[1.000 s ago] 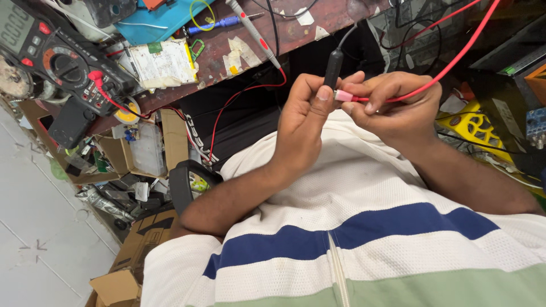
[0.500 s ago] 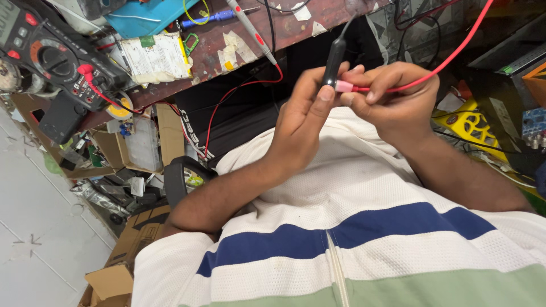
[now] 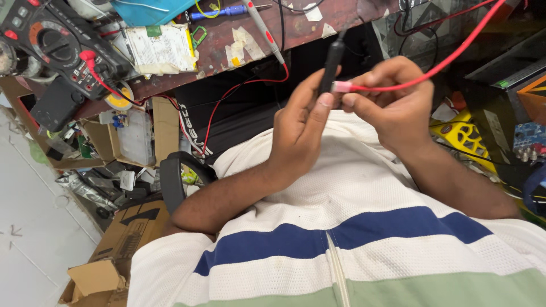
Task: The person sits at a cluttered repair bench and works on a black neckband earphone held on their lap. They pull open the plastic housing, separate the casing, manipulate the internal wires and battery, and handle a small green circuit board while repositioning the cable.
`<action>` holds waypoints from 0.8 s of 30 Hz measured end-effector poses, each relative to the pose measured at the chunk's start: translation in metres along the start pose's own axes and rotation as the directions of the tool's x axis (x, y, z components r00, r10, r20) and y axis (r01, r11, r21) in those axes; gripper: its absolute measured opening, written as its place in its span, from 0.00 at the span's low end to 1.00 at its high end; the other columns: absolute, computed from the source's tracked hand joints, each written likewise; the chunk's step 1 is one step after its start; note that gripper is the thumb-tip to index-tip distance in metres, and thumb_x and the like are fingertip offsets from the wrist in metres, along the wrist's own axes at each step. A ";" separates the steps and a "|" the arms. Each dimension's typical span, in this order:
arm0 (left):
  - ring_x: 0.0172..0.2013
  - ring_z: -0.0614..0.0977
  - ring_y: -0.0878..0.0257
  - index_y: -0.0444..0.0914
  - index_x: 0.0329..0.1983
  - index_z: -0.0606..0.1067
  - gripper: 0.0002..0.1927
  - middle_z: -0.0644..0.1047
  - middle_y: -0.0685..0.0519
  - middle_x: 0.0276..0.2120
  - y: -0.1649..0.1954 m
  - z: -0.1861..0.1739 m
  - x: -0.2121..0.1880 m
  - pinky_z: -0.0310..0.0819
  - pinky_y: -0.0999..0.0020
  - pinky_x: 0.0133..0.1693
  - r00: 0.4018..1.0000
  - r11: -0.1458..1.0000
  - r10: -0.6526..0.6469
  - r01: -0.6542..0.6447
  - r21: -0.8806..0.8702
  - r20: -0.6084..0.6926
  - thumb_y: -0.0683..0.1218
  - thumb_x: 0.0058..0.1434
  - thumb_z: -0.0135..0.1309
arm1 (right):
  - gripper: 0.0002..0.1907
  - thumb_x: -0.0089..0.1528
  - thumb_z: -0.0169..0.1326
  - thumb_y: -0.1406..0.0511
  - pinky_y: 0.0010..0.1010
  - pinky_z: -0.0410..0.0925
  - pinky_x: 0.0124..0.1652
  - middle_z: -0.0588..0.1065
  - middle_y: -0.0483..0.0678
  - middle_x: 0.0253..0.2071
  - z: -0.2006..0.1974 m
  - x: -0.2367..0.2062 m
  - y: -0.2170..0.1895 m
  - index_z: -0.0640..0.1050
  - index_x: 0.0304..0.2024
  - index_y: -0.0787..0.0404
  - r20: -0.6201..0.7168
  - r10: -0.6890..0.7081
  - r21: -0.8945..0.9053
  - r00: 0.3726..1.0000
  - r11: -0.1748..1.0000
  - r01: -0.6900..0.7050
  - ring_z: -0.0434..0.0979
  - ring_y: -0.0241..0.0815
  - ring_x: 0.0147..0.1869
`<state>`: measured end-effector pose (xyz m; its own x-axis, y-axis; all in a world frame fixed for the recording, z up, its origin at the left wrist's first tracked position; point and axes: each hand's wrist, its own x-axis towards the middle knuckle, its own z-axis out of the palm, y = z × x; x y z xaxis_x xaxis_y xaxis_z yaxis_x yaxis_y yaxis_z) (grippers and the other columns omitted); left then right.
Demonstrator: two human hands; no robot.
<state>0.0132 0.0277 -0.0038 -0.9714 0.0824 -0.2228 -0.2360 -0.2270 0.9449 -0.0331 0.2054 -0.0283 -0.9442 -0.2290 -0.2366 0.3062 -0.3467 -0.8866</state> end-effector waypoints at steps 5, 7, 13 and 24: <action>0.37 0.81 0.71 0.32 0.60 0.74 0.14 0.80 0.52 0.35 -0.002 -0.007 0.005 0.79 0.73 0.43 0.990 0.985 -0.085 0.100 0.143 -0.112 0.46 0.80 0.45 | 0.11 0.58 0.66 0.67 0.25 0.70 0.30 0.83 0.50 0.33 0.004 -0.012 -0.046 0.85 0.44 0.60 0.109 0.385 -0.736 0.917 0.651 -0.186 0.80 0.36 0.31; 0.33 0.76 0.71 0.32 0.56 0.76 0.14 0.78 0.53 0.32 0.001 -0.010 0.004 0.74 0.73 0.36 0.995 0.967 -0.035 0.058 0.249 -0.095 0.47 0.78 0.49 | 0.15 0.55 0.73 0.60 0.27 0.72 0.30 0.81 0.45 0.30 0.008 -0.022 -0.061 0.86 0.41 0.58 0.310 0.245 -0.909 0.919 0.359 0.211 0.82 0.37 0.30; 0.24 0.77 0.72 0.34 0.47 0.75 0.13 0.76 0.56 0.23 0.016 -0.004 -0.003 0.72 0.73 0.27 0.998 0.955 -0.058 0.049 0.291 0.023 0.50 0.75 0.48 | 0.14 0.61 0.65 0.68 0.44 0.73 0.44 0.78 0.55 0.45 0.021 -0.020 -0.066 0.78 0.46 0.67 0.470 -0.268 -0.809 0.841 0.251 0.532 0.80 0.56 0.45; 0.23 0.74 0.71 0.36 0.40 0.74 0.17 0.73 0.55 0.21 0.004 -0.001 -0.011 0.68 0.73 0.27 0.967 0.975 -0.186 0.160 0.153 0.176 0.52 0.78 0.43 | 0.09 0.62 0.67 0.74 0.33 0.67 0.27 0.74 0.50 0.29 -0.002 -0.023 -0.038 0.80 0.42 0.70 0.515 -0.351 -0.751 0.782 0.254 0.609 0.75 0.42 0.27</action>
<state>0.0229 0.0245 0.0026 -0.8900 0.2931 -0.3492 -0.3815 -0.0597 0.9224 -0.0233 0.2255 0.0096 -0.7833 -0.5260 0.3312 -0.5883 0.4555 -0.6681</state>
